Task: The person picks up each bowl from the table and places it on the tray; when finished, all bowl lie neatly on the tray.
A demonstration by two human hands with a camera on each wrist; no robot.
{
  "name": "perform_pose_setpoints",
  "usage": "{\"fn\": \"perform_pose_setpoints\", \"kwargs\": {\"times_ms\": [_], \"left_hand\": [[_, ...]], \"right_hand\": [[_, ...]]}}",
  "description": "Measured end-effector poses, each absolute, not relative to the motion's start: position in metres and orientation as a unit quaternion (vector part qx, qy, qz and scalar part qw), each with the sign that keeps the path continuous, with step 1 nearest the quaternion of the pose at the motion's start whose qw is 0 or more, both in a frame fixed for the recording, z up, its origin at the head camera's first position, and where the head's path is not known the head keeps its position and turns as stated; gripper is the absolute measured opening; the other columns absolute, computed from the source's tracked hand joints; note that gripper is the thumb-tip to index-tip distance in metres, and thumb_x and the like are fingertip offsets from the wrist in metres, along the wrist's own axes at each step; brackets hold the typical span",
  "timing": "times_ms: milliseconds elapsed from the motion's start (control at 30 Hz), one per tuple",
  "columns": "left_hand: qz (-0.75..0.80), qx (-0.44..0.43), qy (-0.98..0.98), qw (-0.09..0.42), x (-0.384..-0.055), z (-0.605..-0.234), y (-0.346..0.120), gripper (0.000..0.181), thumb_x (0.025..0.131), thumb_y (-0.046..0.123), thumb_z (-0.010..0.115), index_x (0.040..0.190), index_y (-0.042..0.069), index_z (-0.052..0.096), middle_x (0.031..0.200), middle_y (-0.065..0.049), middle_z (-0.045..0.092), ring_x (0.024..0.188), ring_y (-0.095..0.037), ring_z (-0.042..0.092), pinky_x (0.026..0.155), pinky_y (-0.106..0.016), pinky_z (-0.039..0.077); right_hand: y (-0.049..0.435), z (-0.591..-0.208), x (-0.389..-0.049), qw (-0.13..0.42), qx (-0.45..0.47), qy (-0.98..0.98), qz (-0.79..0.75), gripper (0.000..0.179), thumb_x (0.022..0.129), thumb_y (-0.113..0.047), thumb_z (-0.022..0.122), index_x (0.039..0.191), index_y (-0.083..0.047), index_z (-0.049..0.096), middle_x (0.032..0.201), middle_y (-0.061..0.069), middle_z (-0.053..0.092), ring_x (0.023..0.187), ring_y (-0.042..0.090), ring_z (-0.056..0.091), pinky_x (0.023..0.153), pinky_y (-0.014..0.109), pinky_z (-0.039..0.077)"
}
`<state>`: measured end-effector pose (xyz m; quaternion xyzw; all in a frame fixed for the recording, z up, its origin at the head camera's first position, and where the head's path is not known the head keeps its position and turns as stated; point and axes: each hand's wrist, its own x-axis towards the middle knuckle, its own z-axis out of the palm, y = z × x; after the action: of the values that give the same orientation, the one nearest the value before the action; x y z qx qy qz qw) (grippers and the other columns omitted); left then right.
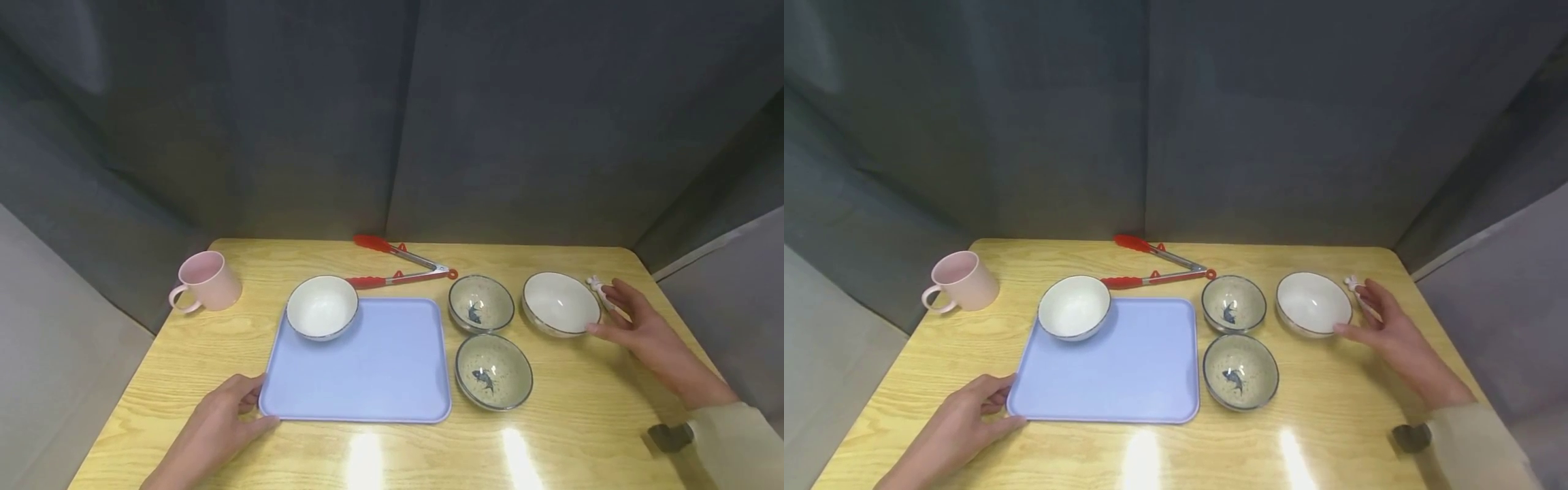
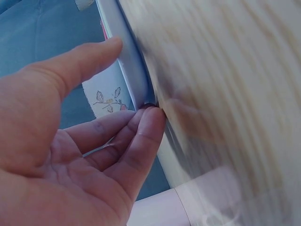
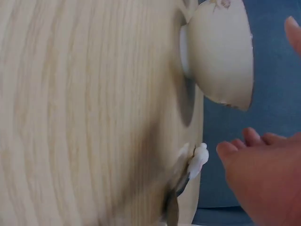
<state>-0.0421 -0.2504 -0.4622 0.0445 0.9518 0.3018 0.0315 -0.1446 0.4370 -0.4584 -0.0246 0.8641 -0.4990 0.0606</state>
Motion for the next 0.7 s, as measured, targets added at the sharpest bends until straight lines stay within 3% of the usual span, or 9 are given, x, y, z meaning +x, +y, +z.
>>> {"fn": "perform_pose_setpoints", "kwargs": {"times_ms": [267, 433, 700], "left_hand": [[0.304, 0.049, 0.951, 0.018, -0.041, -0.465, -0.25, 0.066, 0.083, 0.021, 0.101, 0.138, -0.004, 0.074, 0.107, 0.003, 0.076, 0.099, -0.014, 0.076, 0.09, -0.031, 0.072], [0.295, 0.052, 0.954, 0.011, -0.04, -0.463, -0.25, 0.065, 0.083, 0.021, 0.101, 0.137, -0.003, 0.075, 0.105, 0.004, 0.075, 0.098, -0.014, 0.076, 0.089, -0.032, 0.072], [0.29, 0.053, 0.955, 0.021, -0.04, -0.462, -0.25, 0.066, 0.084, 0.022, 0.1, 0.139, -0.004, 0.074, 0.106, 0.003, 0.075, 0.1, -0.016, 0.077, 0.09, -0.034, 0.072]], "right_hand": [[0.432, -0.471, -0.155, 0.085, -0.028, 0.86, -0.502, 0.11, 0.109, -0.015, 0.073, 0.179, -0.011, -0.011, 0.183, 0.029, 0.007, 0.172, 0.037, 0.017, 0.108, -0.007, 0.037], [0.428, -0.475, -0.159, 0.1, -0.029, 0.857, -0.505, 0.114, 0.108, -0.014, 0.075, 0.179, -0.011, -0.014, 0.186, 0.03, -0.006, 0.172, 0.047, 0.007, 0.104, -0.008, 0.033], [0.421, -0.475, -0.162, 0.112, -0.026, 0.872, -0.476, 0.124, 0.105, -0.019, 0.08, 0.178, -0.013, -0.019, 0.186, 0.017, -0.026, 0.169, 0.058, 0.002, 0.097, -0.01, 0.028]]}}
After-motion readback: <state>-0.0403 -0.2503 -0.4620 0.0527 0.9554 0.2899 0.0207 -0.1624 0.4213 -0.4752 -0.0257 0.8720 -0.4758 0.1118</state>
